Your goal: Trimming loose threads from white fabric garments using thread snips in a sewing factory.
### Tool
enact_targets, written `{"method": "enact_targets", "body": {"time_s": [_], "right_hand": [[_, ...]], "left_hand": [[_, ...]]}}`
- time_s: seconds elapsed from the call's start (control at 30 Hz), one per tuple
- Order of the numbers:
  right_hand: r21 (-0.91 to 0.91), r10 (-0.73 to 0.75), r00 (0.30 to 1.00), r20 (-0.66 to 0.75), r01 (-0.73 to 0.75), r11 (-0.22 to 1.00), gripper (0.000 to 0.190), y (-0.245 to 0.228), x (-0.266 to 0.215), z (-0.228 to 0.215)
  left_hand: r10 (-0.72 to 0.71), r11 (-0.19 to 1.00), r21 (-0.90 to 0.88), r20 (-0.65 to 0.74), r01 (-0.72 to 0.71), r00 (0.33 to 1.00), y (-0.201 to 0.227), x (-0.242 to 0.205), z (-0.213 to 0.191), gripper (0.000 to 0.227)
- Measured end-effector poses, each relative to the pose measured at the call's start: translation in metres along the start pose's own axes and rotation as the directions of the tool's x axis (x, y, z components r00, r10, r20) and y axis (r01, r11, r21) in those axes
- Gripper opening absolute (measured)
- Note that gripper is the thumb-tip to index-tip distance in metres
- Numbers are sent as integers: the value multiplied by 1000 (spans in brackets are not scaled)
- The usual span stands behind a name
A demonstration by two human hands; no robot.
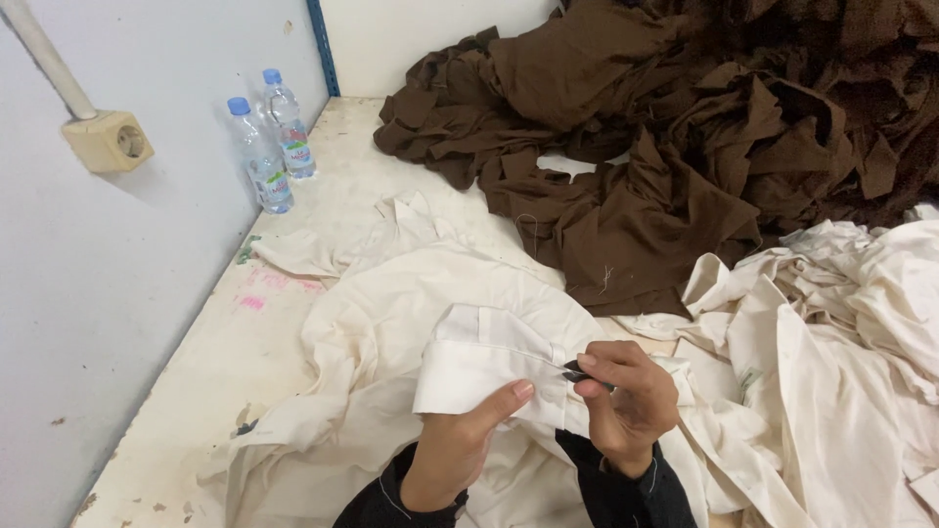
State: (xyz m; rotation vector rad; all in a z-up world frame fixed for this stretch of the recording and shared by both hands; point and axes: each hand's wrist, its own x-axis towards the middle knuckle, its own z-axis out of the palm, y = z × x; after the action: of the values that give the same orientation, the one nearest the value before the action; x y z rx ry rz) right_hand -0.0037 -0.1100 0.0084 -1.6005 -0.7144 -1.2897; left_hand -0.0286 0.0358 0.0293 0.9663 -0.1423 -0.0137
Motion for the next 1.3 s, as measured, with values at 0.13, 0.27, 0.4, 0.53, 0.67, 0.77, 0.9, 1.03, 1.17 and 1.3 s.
{"method": "enact_targets", "body": {"time_s": [0.13, 0.27, 0.4, 0.53, 0.67, 0.77, 0.9, 1.03, 1.17, 1.3], "right_hand": [[6, -8, 999, -32, 8, 1000, 15, 5, -4, 2], [15, 34, 998, -46, -34, 999, 16, 0, -2, 6], [38, 35, 998, -43, -33, 999, 11, -2, -2, 5], [-53, 45, 998, 46, -42, 998, 20, -1, 6, -1], [-111, -8, 987, 158, 26, 993, 27, -8, 13, -7], [-138, 29, 948, 317, 16, 990, 23, -30, 28, -9], [-205, 88, 917, 390, -7, 979, 18, -38, 39, -3], [-238, 106, 932, 345, -23, 971, 13, -33, 35, -1], [-268, 44, 957, 288, 36, 963, 15, -32, 35, 0], [-336, -37, 967, 253, 123, 934, 15, -23, 27, 0]], "left_hand": [[-32, 999, 1, -12, 32, 999, 3, 2, 3, 20], [-140, 980, -139, 15, 140, 990, 3, 3, 2, 24], [-122, 984, -123, 68, 129, 990, 2, 4, -1, 21], [-60, 991, -122, -77, 50, 995, 7, 6, 1, 28], [90, 939, 343, -210, -13, 973, 8, 4, -6, 26], [61, 906, 417, -306, 77, 950, 13, 0, 1, 25], [116, 893, 449, -307, 36, 944, 7, 0, -1, 22], [-7, 901, 407, -328, 148, 945, 9, 1, 1, 28], [160, 872, 488, -209, -39, 965, -3, 2, -5, 44], [64, 921, 387, -284, 53, 957, -7, 3, -3, 36]]}}
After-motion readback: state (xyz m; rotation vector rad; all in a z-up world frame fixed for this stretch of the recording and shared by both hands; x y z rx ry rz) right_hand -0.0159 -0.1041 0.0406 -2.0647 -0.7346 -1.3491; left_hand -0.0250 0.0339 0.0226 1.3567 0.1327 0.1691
